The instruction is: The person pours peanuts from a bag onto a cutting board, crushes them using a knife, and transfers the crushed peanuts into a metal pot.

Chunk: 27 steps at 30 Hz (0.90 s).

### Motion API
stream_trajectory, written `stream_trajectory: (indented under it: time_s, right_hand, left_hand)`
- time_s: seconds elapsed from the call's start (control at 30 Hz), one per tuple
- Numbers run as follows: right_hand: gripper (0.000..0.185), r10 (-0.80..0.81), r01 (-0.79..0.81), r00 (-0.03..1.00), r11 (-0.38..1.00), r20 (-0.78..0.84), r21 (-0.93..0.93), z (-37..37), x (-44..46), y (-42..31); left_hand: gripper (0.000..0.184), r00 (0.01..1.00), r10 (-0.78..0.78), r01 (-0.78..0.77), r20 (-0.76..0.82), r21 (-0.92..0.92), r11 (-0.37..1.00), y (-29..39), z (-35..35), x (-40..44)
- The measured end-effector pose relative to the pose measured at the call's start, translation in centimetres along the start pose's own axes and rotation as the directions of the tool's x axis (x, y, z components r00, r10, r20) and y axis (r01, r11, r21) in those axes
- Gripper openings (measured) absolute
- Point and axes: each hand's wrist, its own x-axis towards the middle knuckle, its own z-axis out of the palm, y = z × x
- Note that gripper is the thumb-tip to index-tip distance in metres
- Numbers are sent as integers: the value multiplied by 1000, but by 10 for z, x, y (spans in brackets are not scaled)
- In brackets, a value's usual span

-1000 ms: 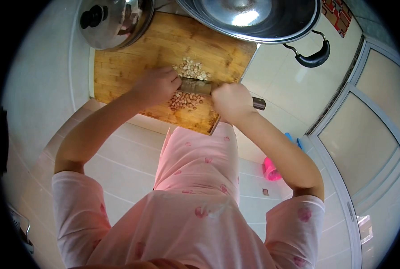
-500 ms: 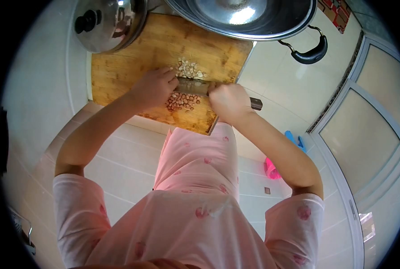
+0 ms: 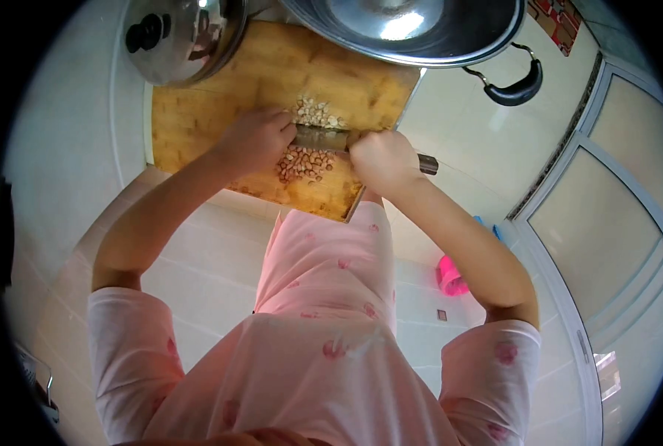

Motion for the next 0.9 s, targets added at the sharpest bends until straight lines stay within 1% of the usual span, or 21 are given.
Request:
stream_trajectory:
  time_s: [0.07, 0.17, 0.27, 0.3, 0.37, 0.4, 0.47, 0.57, 0.67, 0.7, 0.8, 0.87, 0.9]
  right_hand:
    - [20, -35, 37, 997, 999, -72, 14, 6, -2, 4]
    - [25, -63, 64, 981, 998, -186, 0, 31, -10, 14]
    - [34, -87, 114, 936, 992, -340, 61, 38, -33, 0]
    - [43, -84, 115, 944, 990, -319, 79, 46, -38, -1]
    - [45, -98, 133, 928, 988, -361, 75, 61, -44, -5]
    - [46, -103, 139, 915, 988, -391, 64, 65, -41, -3]
    - [45, -77, 108, 923, 992, -377, 63, 68, -38, 3]
    - [44, -63, 103, 933, 990, -353, 95, 65, -39, 3]
    - [41, -65, 108, 945, 987, -321, 117, 54, -33, 2]
    - [40, -66, 107, 950, 987, -305, 122, 51, -32, 0]
    - [36, -74, 91, 966, 994, -248, 57, 44, -28, -6]
    - [26, -26, 36, 985, 998, -173, 55, 40, -27, -12]
    - [22, -5, 11, 991, 999, -134, 49, 36, -25, -15]
  left_hand:
    - [4, 1000, -25, 25, 2, 19, 1000, 5, 0, 2]
    - [4, 976, -190, 186, 107, 49, 981, 21, -4, 3]
    - [6, 982, -111, 93, 152, 124, 988, 48, -34, -6]
    - [6, 978, -115, 92, 174, 132, 987, 58, -32, -12]
    - [7, 975, -108, 75, 193, 174, 982, 64, -26, -14]
    - [8, 982, -99, 67, 163, 194, 979, 60, -23, -10]
    - [8, 989, -87, 61, 119, 210, 976, 62, -21, -8]
    - [7, 971, -91, 49, 220, 189, 981, 59, -24, -2]
    - [8, 967, -100, 77, 232, 109, 991, 51, -14, -4]
    - [8, 972, -74, 57, 222, 81, 995, 46, -11, -6]
    - [11, 981, -12, 7, 194, 30, 1000, 30, -2, -11]
    - [13, 984, 11, -15, 178, 23, 1000, 23, 5, -13]
    - [13, 989, 37, -40, 140, 21, 999, 19, 8, -14]
